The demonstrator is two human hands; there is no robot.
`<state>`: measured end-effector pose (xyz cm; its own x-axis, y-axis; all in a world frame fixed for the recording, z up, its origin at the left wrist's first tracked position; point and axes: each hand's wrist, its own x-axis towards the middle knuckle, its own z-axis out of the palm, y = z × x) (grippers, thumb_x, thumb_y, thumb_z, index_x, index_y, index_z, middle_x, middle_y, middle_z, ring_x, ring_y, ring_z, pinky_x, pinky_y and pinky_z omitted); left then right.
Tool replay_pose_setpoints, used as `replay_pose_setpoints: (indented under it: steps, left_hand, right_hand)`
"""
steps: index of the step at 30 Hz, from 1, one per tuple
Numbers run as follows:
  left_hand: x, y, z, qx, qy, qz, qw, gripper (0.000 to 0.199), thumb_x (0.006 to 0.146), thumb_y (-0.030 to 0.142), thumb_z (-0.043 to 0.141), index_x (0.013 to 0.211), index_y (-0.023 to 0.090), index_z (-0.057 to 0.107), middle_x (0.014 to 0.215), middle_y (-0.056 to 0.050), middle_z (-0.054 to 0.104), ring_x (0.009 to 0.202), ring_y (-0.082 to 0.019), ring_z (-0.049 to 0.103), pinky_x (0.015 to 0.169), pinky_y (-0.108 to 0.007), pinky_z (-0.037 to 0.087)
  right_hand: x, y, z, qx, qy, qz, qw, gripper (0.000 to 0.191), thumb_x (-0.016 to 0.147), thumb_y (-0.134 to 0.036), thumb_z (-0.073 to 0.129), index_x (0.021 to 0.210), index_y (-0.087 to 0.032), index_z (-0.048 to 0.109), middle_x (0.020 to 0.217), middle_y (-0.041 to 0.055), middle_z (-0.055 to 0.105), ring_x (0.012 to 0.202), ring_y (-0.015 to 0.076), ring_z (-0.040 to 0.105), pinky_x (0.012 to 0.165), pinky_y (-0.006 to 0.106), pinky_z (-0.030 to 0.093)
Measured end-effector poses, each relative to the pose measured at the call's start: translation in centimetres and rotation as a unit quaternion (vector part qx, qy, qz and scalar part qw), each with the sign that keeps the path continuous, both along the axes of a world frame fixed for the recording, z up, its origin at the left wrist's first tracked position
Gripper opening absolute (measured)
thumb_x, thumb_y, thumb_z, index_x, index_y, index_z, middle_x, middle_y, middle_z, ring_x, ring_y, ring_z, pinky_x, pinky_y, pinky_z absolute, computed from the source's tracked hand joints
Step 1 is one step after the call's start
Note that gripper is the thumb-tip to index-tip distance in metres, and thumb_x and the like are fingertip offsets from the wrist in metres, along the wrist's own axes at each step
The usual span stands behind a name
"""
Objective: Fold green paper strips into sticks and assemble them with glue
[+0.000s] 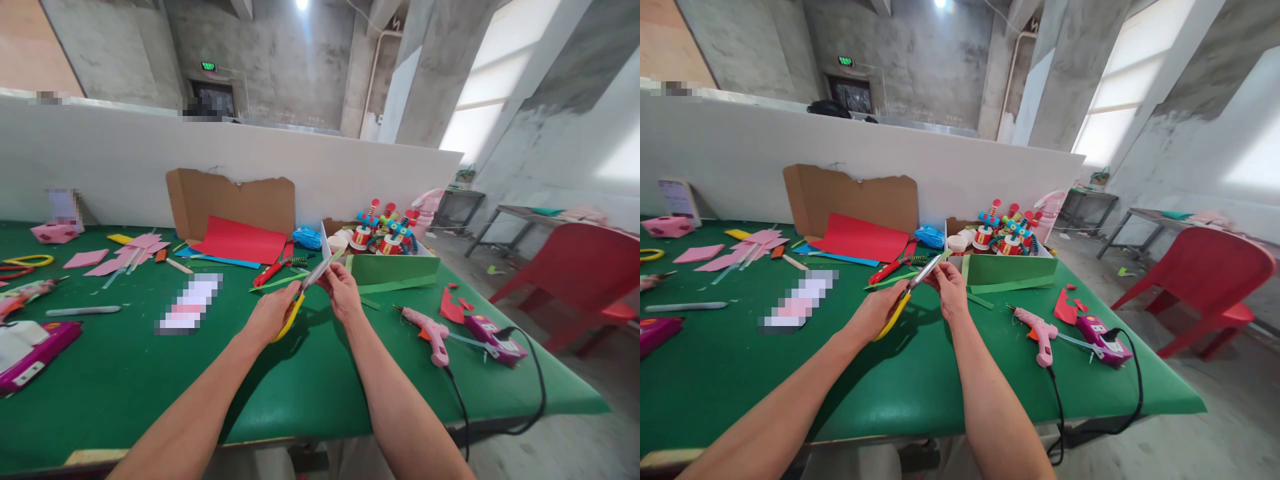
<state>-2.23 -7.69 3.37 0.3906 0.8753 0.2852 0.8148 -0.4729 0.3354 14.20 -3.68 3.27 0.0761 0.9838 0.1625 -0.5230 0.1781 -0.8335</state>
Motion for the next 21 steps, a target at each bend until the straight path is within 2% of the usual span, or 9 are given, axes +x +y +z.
replay_pose_setpoints:
  steps: [7, 14, 16, 21]
  left_hand:
    - [0.1, -0.1, 0.2, -0.016, -0.009, -0.001, 1.000, 0.030, 0.083, 0.019, 0.041, 0.112, 0.021, 0.050, 0.074, -0.003, 0.064, 0.059, -0.017, 0.059, 0.053, -0.024, 0.037]
    - [0.1, -0.1, 0.4, -0.024, 0.019, 0.017, 0.999, 0.035, 0.083, 0.018, 0.042, 0.116, 0.020, 0.049, 0.081, -0.006, 0.065, 0.066, -0.021, 0.062, 0.056, -0.026, 0.039]
    - [0.1, -0.1, 0.3, -0.017, 0.024, 0.018, 0.999, 0.033, 0.083, 0.019, 0.043, 0.115, 0.021, 0.050, 0.084, -0.007, 0.066, 0.067, -0.021, 0.062, 0.056, -0.026, 0.039]
    - [0.1, -0.1, 0.0, 0.000, 0.033, 0.015, 0.999, 0.032, 0.084, 0.019, 0.043, 0.115, 0.022, 0.050, 0.085, -0.006, 0.066, 0.069, -0.020, 0.064, 0.057, -0.025, 0.040]
  right_hand:
    - [-0.2, 0.0, -0.1, -0.002, 0.001, -0.003, 1.000, 0.032, 0.056, -0.038, 0.083, 0.071, -0.020, 0.061, 0.065, -0.0057, 0.065, 0.056, 0.0092, 0.061, 0.061, 0.023, 0.055]
    - [0.6, -0.2, 0.5, 0.002, -0.054, 0.001, 0.999, 0.030, 0.058, -0.037, 0.081, 0.073, -0.020, 0.063, 0.064, -0.0050, 0.064, 0.054, 0.0097, 0.060, 0.056, 0.023, 0.053]
    - [1.1, -0.2, 0.9, 0.014, -0.062, -0.017, 0.998, 0.029, 0.059, -0.036, 0.081, 0.077, -0.020, 0.064, 0.063, -0.0056, 0.064, 0.052, 0.0088, 0.059, 0.054, 0.021, 0.052]
    - [1.6, 0.0, 1.2, 0.035, -0.009, -0.074, 0.997, 0.028, 0.062, -0.036, 0.079, 0.075, -0.020, 0.059, 0.063, -0.0053, 0.065, 0.053, 0.0092, 0.061, 0.056, 0.022, 0.053]
